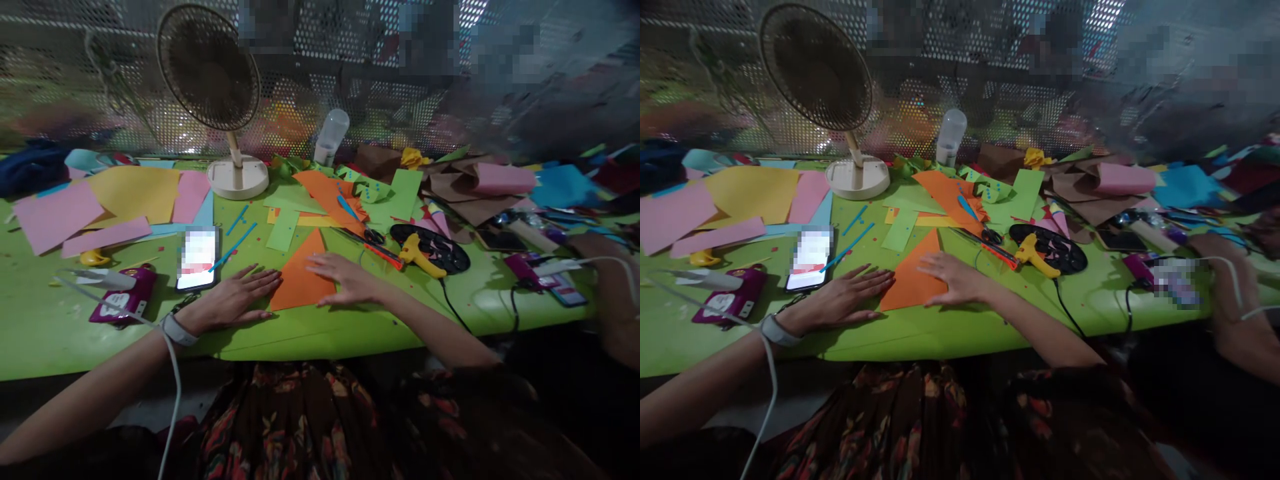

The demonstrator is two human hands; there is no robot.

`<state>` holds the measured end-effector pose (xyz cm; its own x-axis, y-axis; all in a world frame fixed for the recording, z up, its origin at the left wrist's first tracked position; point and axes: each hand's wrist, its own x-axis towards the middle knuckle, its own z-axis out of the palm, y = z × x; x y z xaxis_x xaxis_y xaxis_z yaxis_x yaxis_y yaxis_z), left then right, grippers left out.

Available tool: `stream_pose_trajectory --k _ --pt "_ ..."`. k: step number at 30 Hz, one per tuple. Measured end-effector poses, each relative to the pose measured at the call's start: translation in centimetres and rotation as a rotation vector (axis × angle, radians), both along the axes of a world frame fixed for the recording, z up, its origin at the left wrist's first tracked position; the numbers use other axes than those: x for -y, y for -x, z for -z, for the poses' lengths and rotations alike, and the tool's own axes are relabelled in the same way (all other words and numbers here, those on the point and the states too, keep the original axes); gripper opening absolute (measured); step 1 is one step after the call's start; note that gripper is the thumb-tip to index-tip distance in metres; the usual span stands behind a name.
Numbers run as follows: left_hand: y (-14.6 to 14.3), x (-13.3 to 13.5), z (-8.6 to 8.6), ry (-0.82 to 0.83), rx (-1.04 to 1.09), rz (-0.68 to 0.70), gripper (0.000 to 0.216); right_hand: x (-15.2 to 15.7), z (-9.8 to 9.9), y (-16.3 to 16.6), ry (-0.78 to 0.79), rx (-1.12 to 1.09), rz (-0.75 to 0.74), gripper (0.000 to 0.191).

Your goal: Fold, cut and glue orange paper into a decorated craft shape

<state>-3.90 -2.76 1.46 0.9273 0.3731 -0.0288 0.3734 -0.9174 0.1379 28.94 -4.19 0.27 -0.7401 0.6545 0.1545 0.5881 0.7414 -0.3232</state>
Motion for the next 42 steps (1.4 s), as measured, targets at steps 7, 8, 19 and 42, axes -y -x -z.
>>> stream_pose_trajectory --k 7,8,19,42 --pt "-1.5 -1.2 0.0 -0.045 0.081 0.014 0.071 2.4 2.3 -1.1 -0.167 -0.031 0.045 0.030" --pt "-1.6 -1.2 0.0 -0.054 0.114 0.006 0.071 2.2 2.4 -1.0 -0.164 -0.038 0.051 0.029" --pt "-3.3 -2.8 1.4 0.077 0.369 -0.196 0.033 -0.4 -1.2 -1.1 0.387 -0.226 0.311 0.040" --pt "-6.4 -5.2 1.2 0.031 0.118 -0.620 0.042 -1.9 2.9 0.7 -0.023 -0.039 0.717 0.030"
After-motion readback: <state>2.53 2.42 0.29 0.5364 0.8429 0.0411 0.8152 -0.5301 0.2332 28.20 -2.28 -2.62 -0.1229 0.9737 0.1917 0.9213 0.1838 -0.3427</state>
